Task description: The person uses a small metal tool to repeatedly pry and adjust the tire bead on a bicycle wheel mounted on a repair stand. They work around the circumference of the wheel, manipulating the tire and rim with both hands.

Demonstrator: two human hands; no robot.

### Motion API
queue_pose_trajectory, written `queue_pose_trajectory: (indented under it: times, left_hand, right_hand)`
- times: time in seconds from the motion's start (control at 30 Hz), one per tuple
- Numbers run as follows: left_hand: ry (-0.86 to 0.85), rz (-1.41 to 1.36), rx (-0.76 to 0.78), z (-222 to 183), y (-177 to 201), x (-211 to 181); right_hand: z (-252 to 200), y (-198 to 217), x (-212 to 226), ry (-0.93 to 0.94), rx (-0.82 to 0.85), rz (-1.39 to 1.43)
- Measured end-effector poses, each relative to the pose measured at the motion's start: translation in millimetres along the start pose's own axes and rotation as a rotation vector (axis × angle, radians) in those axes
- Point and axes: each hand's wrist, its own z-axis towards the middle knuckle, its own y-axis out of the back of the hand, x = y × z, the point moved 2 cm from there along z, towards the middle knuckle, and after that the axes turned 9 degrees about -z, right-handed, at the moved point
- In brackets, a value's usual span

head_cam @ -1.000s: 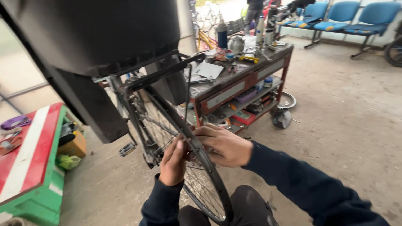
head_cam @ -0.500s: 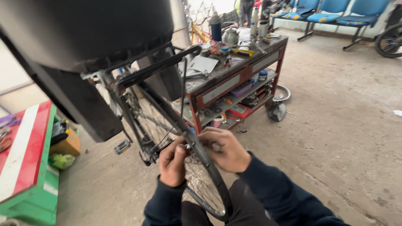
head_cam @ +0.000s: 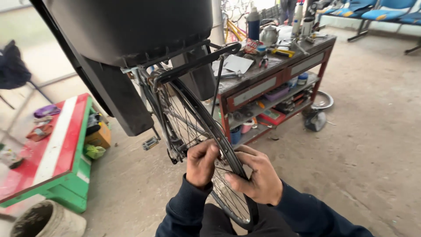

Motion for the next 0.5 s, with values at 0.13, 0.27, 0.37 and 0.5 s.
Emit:
queue_pose_trajectory:
  times: [0.13,0.27,0.37,0.5]
  left_hand:
    - [-0.078,0.135,0.058,-6,-6,-28]
    - [-0.229,0.563,0.13,-4,-35,-69]
    - [-0.274,0.863,0.085,-2,-50,-78]
    - [-0.122,1.035,-0.083,-7,-58,-80]
  right_hand:
    - [-10,-3,-8,0.058,-0.049,0.045]
    - [-15,-5,-23,-0.009,-0.057,0.124]
    - [-16,-3,-31,0.031,-0.082,0.196]
    - [-9,8,-30,0.097,0.019,0.337]
